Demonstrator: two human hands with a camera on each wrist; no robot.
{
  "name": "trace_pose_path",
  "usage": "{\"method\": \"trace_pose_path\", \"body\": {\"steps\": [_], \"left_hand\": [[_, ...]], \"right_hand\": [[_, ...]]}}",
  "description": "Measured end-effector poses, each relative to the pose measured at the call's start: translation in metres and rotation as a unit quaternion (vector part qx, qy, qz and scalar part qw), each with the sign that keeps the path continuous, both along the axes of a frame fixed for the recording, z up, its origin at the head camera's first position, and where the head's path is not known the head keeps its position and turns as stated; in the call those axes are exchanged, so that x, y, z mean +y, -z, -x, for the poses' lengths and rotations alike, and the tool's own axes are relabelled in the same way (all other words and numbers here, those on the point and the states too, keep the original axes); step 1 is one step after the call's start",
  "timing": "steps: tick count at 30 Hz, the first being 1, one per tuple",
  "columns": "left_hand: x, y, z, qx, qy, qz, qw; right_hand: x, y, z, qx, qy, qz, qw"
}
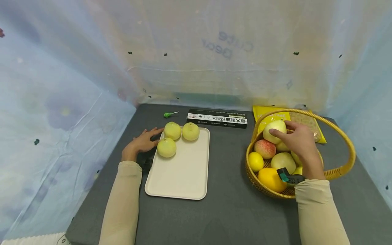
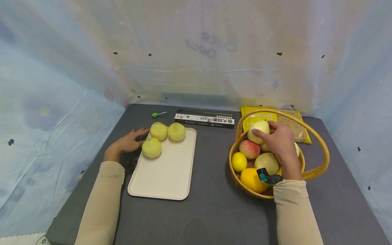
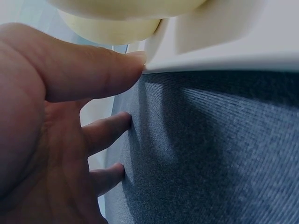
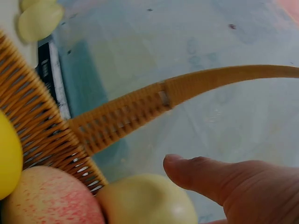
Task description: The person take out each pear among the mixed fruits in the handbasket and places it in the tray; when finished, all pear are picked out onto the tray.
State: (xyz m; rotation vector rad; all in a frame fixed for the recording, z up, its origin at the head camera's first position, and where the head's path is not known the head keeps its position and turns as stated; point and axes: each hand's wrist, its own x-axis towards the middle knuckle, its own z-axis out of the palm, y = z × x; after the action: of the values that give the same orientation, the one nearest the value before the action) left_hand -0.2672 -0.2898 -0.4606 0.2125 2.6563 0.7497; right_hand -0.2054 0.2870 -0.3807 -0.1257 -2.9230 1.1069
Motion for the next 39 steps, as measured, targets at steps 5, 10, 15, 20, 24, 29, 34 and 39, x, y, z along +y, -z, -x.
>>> {"method": "trace_pose_path", "body": {"steps": [5, 10, 15, 20, 24, 29, 34, 39], "left_hand": [[-0.001, 0.001, 0.001, -0.002, -0.002, -0.003, 1.0000], [-0.003, 0.001, 0.002, -0.001, -0.004, -0.002, 1.0000], [-0.002, 0.000, 0.002, -0.001, -0.004, -0.004, 1.0000], [0.000, 0.000, 0.001, -0.005, -0.004, -0.004, 1.0000], [0.000, 0.000, 0.000, -0.006, -0.001, -0.001, 1.0000], [0.000, -0.002, 0.001, -0.006, -0.004, 0.001, 1.0000], [0.000, -0.004, 0.001, -0.007, -0.006, 0.002, 1.0000], [0.000, -0.003, 0.001, -0.008, -0.005, 0.003, 1.0000]], "right_hand": [[-0.007, 0.003, 0.005, 0.003, 0.006, -0.022, 0.9997], [-0.009, 0.005, 0.006, 0.006, 0.001, -0.013, 0.9999], [-0.007, 0.002, 0.002, -0.004, -0.012, 0.005, 0.9999], [-0.005, -0.008, -0.013, -0.017, -0.006, 0.039, 0.9991], [-0.003, -0.015, -0.028, -0.016, -0.011, 0.063, 0.9978], [-0.002, -0.018, -0.048, 0.003, -0.036, 0.090, 0.9953], [0.001, -0.021, -0.067, 0.028, -0.065, 0.097, 0.9928], [-0.002, -0.022, -0.079, 0.067, -0.111, 0.120, 0.9842]]}}
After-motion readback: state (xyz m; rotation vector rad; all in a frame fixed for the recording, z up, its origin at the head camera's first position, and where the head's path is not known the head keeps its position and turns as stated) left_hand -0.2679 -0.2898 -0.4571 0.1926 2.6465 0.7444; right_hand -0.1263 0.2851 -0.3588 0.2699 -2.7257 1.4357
